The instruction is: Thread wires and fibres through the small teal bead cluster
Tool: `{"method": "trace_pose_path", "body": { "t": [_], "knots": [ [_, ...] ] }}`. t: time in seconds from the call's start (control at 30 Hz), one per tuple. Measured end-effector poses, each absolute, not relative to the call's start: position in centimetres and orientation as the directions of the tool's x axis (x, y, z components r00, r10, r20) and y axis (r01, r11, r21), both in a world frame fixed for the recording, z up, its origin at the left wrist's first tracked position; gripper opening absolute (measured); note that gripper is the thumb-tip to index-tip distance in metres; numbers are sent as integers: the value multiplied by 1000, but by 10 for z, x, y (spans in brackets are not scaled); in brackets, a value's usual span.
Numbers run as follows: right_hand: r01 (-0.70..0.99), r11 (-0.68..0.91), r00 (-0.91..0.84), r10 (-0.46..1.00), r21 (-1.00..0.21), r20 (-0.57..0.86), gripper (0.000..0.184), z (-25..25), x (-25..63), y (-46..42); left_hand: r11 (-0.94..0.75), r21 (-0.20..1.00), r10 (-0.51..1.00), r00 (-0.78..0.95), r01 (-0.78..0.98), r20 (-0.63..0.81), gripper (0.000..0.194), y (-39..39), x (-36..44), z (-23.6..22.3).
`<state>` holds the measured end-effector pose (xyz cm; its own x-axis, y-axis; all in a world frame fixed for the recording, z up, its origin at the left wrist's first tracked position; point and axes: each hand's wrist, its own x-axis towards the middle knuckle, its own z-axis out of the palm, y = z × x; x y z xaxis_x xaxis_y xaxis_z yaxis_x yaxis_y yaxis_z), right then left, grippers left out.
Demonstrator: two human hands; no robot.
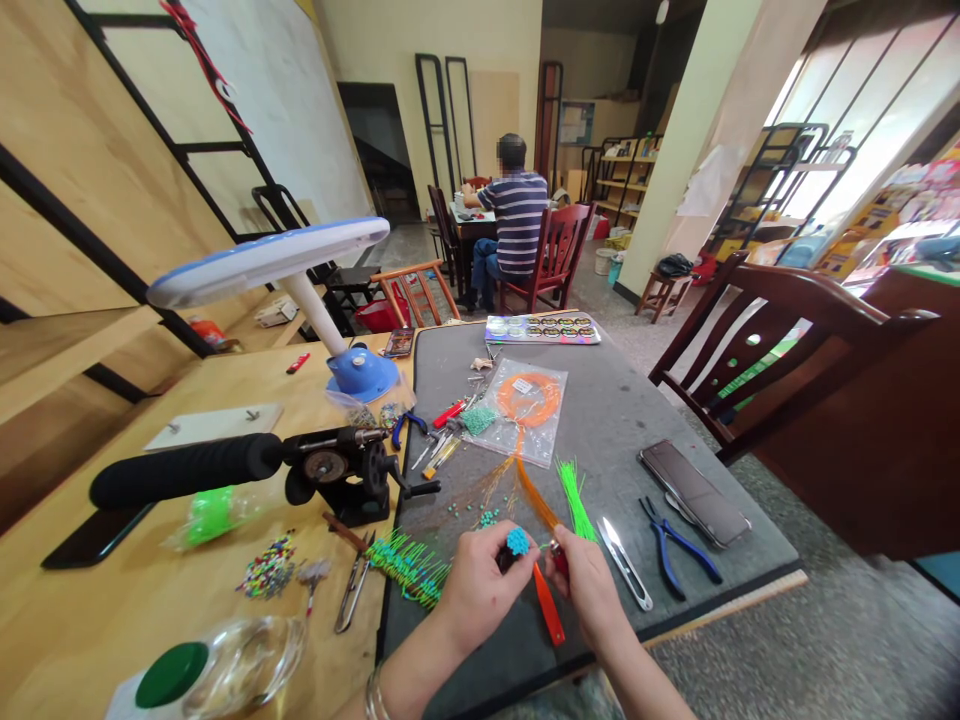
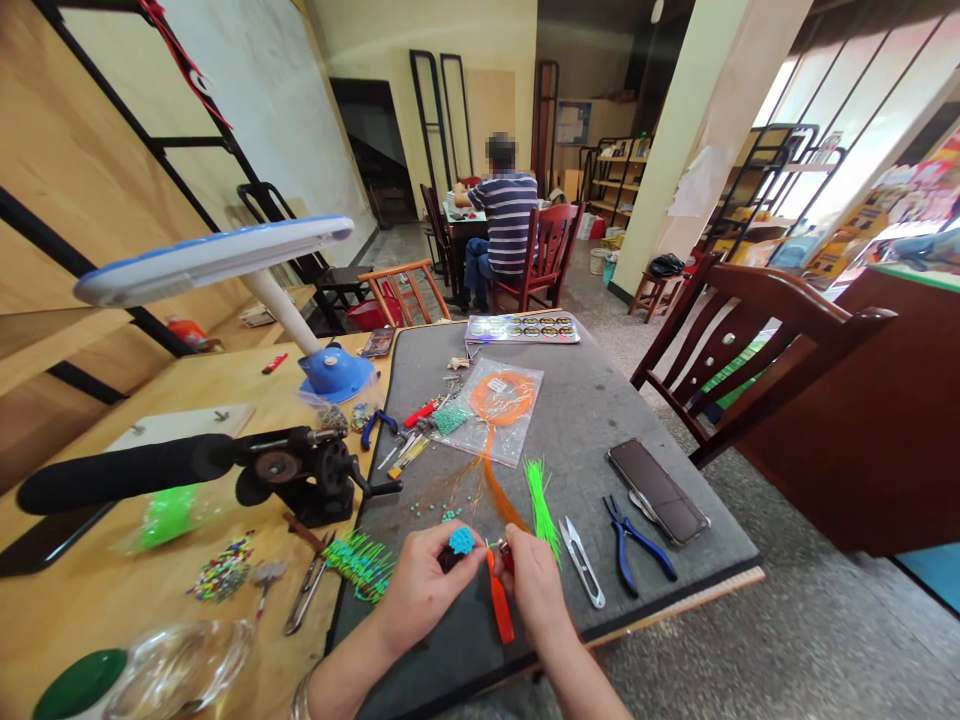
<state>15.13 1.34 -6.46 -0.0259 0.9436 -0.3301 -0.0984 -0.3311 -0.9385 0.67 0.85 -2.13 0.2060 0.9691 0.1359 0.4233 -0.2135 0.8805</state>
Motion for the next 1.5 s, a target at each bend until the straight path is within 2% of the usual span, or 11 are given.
{"method": "trace_pose_path", "body": {
  "t": [0.27, 0.33, 0.43, 0.53, 0.6, 0.8, 0.9, 1.0, 1.1, 1.3, 1.5],
  "knots": [
    [-37, -313, -31, 950, -949, -312, 51, -60, 153, 14, -190, 896, 972, 204, 401, 115, 18, 12, 8, -20],
    [53, -280, 13, 960, -958, -280, 54, -58, 159, 16, -181, 903, 974, 198, 390, 110, 18, 12, 7, -19],
    [281, -155, 127, 984, -947, -123, 56, -58, 179, 22, -152, 924, 978, 191, 350, 89, 18, 12, 5, -19],
    [571, -25, 152, 985, -820, 76, 47, -62, 204, 31, -114, 945, 981, 184, 308, 58, 17, 12, 3, -17],
    [715, -16, 171, 973, -699, 153, 39, -68, 219, 37, -92, 953, 983, 181, 289, 40, 18, 11, 1, -14],
    [951, 34, 83, 929, -307, 360, 30, -88, 242, 49, -53, 972, 983, 185, 230, 10, 21, 6, -3, -4],
    [979, 64, 23, 909, -195, 416, 27, -91, 245, 51, -39, 979, 982, 188, 198, 1, 21, 5, -5, -3],
    [986, 50, 24, 899, -158, 438, 25, -89, 247, 53, -10, 985, 980, 199, 173, -25, 21, 5, -7, -4],
    [968, 97, 24, 884, -232, 467, 26, -84, 244, 52, 12, 986, 980, 193, 164, -44, 21, 7, -8, -5],
    [778, 370, -109, 876, -508, 470, 32, -52, 209, 28, 87, 982, 978, 172, 165, -116, 17, 10, -5, -7],
    [670, 606, -366, 773, -429, 518, 37, -28, 171, 14, 50, 981, 976, 198, 186, -87, 14, 13, -4, -8]
  ]
}}
